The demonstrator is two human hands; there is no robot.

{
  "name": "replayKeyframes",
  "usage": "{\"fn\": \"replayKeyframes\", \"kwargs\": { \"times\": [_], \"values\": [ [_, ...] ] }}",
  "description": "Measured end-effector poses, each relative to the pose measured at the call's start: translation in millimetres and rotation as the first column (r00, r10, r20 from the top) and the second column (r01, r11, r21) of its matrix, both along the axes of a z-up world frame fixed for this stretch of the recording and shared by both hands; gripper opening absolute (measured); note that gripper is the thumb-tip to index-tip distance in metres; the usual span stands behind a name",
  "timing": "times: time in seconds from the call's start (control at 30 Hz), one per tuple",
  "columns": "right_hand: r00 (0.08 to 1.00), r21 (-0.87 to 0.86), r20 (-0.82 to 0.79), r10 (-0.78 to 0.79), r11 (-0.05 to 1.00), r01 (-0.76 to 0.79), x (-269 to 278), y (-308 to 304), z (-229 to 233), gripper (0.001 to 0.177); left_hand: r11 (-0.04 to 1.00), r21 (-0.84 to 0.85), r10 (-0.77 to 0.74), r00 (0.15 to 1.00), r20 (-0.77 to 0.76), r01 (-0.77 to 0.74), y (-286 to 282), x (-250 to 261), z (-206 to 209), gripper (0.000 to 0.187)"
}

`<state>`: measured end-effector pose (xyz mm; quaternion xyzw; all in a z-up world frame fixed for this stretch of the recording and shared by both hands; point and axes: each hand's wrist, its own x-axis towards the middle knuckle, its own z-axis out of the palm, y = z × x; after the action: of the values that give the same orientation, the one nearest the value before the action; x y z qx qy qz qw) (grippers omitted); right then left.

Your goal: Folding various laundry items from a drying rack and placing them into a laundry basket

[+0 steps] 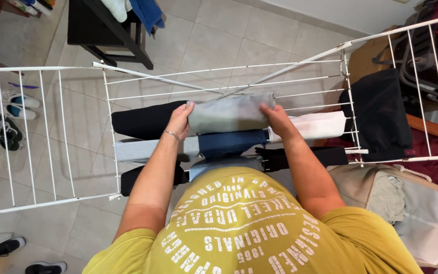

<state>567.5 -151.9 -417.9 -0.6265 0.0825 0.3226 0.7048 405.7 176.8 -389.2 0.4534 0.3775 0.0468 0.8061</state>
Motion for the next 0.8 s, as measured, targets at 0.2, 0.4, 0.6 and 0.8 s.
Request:
{"fn": "replayKeyframes", "kwargs": {
  "times": [0.2,0.4,0.6,0.8],
  "values": [
    [0.946,-0.274,0.166,0.279,0.935,-0.227,7.5,-9.9,-19.2,0.024,0.739,0.476,-0.366,0.878,-0.310,0.476,28.2,-23.7,-146.1,0.035],
    [1.000,-0.049,-0.012,-0.023,0.999,0.023,-8.3,14.7,37.5,0.054,0.965,0.158,-0.166,0.953,-0.252,0.210,-21.2,-24.6,2.9,0.068],
    [0.989,-0.195,0.148,0.015,0.981,0.014,5.4,17.5,-35.6,0.032,0.994,0.073,-0.079,0.993,-0.089,0.086,-19.4,-17.2,-36.9,0.039],
    [0.825,-0.486,0.247,0.508,0.802,-0.348,-2.7,22.5,9.6,0.035,0.923,0.285,-0.205,0.957,-0.207,0.259,-7.7,-27.1,-84.1,0.035]
  ]
}}
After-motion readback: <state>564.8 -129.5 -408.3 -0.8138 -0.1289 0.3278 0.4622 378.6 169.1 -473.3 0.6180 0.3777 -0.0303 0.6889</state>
